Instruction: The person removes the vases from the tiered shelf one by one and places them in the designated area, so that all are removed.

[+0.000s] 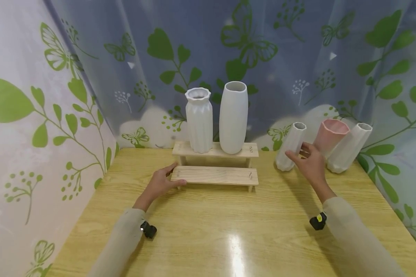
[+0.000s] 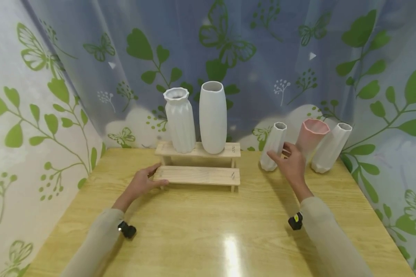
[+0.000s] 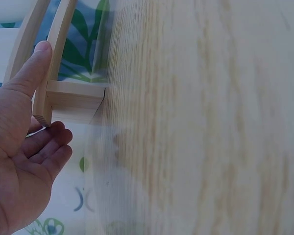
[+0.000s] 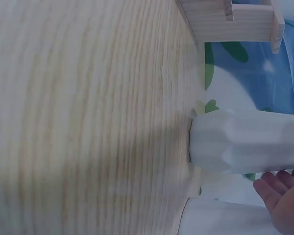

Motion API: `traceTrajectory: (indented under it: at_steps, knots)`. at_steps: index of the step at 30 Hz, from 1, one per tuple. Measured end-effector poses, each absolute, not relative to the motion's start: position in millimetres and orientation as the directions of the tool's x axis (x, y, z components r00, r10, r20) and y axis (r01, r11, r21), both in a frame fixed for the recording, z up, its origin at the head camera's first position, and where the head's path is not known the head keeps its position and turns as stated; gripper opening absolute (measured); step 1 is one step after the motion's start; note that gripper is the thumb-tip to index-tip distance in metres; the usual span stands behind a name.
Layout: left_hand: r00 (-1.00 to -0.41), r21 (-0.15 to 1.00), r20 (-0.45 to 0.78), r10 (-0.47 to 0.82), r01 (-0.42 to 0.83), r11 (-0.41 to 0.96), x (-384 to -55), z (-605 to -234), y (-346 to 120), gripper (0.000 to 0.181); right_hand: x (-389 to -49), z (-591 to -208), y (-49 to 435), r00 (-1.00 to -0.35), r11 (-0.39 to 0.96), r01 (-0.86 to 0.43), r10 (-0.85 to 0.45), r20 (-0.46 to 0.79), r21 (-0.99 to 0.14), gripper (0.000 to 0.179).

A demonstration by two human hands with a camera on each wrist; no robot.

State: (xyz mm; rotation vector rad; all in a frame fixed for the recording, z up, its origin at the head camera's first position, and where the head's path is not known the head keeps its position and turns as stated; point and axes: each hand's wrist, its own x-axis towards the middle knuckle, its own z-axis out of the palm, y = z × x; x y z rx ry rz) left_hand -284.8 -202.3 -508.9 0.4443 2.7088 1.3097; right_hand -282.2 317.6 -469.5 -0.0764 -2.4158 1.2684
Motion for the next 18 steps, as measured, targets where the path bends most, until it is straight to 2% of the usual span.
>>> traceTrajectory:
  at_steps: [11,18]
  knots:
    - [-0.952,0.780,0.047,0.303,0.224,0.584,-285.3,-510.6,-203.2,0.098,-256.8,-453.2,314.9,-0.903,0.578,-0.134,0.263,0.339,-0.805,0.070]
    - [-0.954,0.784,0.041,0.299,0.216,0.582,-284.3,-510.7,-201.7,0.100,-247.1,-440.7,310.9,-0.887,0.567,-0.187,0.253,0.386,-0.802,0.065]
